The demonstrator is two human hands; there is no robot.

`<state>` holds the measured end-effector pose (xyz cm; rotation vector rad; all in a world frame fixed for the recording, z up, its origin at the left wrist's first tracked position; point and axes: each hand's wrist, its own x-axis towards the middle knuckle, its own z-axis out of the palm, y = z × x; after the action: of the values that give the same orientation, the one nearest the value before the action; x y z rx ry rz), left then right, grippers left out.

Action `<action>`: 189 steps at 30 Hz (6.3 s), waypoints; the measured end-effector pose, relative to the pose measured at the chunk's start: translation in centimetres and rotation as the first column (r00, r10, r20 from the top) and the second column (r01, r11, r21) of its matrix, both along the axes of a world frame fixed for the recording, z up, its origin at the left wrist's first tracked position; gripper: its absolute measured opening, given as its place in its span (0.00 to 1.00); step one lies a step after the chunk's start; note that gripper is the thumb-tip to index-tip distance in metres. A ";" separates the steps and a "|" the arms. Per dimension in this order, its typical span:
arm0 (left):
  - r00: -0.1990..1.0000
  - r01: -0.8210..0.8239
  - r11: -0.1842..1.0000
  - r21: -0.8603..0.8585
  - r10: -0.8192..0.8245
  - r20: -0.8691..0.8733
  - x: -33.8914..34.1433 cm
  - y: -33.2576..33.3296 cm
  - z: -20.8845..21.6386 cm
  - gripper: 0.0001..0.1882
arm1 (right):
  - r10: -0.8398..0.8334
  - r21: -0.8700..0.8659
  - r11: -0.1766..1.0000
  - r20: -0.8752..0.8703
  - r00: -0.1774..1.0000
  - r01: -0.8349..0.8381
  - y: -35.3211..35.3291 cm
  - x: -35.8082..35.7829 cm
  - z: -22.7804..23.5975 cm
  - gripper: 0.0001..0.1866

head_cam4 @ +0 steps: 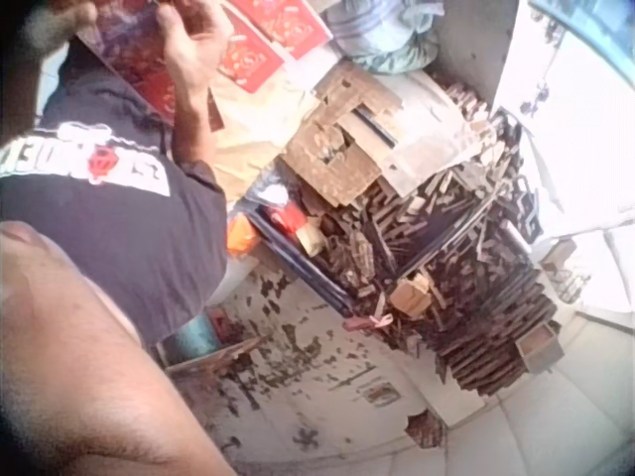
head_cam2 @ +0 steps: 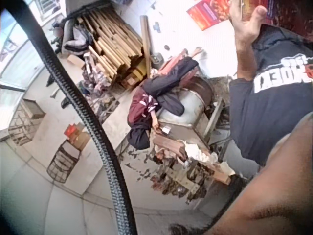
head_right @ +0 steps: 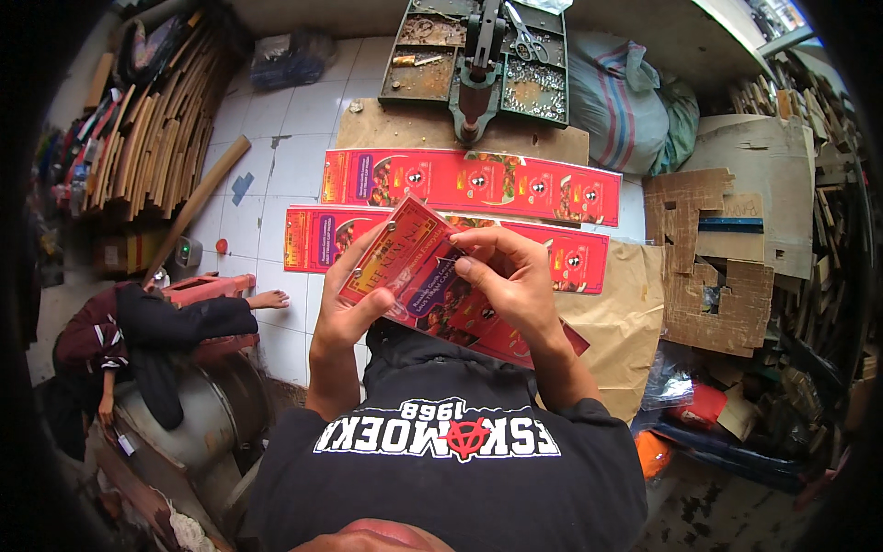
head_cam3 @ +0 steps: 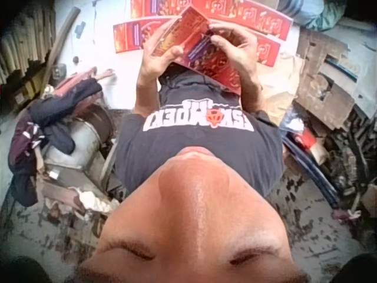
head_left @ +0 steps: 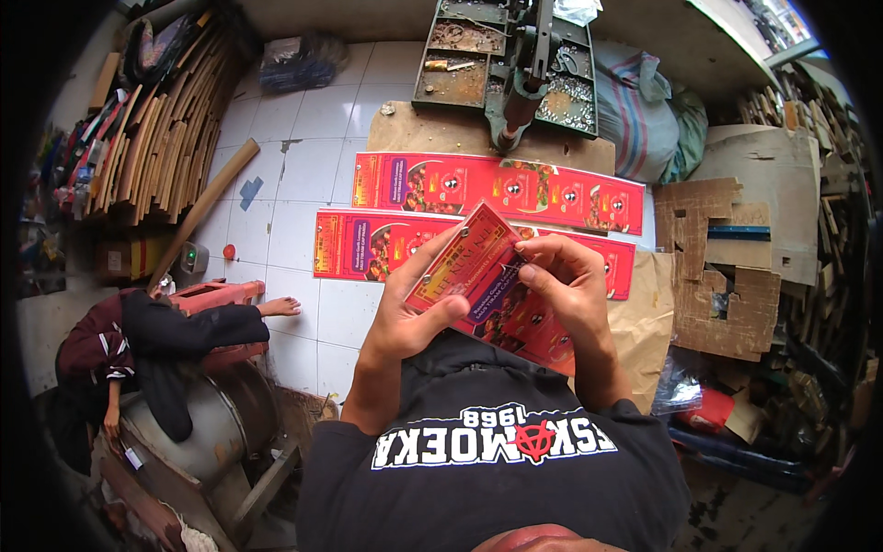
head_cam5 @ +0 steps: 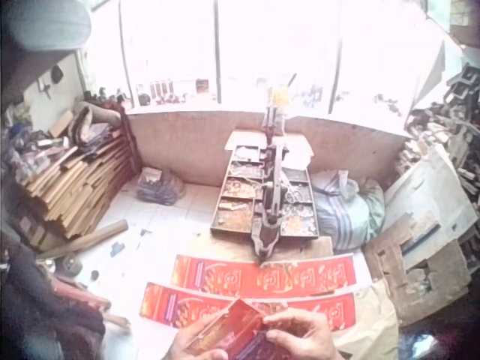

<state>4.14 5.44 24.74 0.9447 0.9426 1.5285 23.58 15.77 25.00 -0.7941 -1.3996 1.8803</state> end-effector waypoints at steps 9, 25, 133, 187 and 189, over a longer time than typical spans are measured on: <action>0.965 -0.261 0.960 -0.098 0.261 -0.015 1.9 0.4 1.2 0.24 | -0.396 0.902 0.419 0.076 0.915 0.106 -0.3 -2.8 2.9 0.14; 0.922 -0.240 0.969 0.064 0.248 -0.298 2.6 -1.4 2.4 0.26 | -0.307 0.941 0.275 -0.109 0.946 0.198 -1.6 -4.0 3.2 0.20; 0.949 -0.271 0.960 -0.077 0.279 0.144 1.2 -0.1 -0.4 0.24 | 0.163 -0.035 0.986 0.051 0.985 -0.161 0.7 2.0 -1.3 0.12; 0.866 -0.395 0.892 0.219 0.441 -0.237 2.7 0.6 4.1 0.13 | -0.355 0.945 0.215 -0.161 0.921 0.247 -1.6 -4.0 4.8 0.17; 0.862 -0.397 0.889 0.228 0.446 -0.241 2.8 0.6 4.0 0.13 | -0.365 0.953 0.181 -0.164 0.917 0.243 -1.8 -4.0 4.7 0.17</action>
<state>6.93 6.03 28.78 1.1591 1.3106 1.8993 19.59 13.98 29.72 -0.4148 -1.9000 0.3441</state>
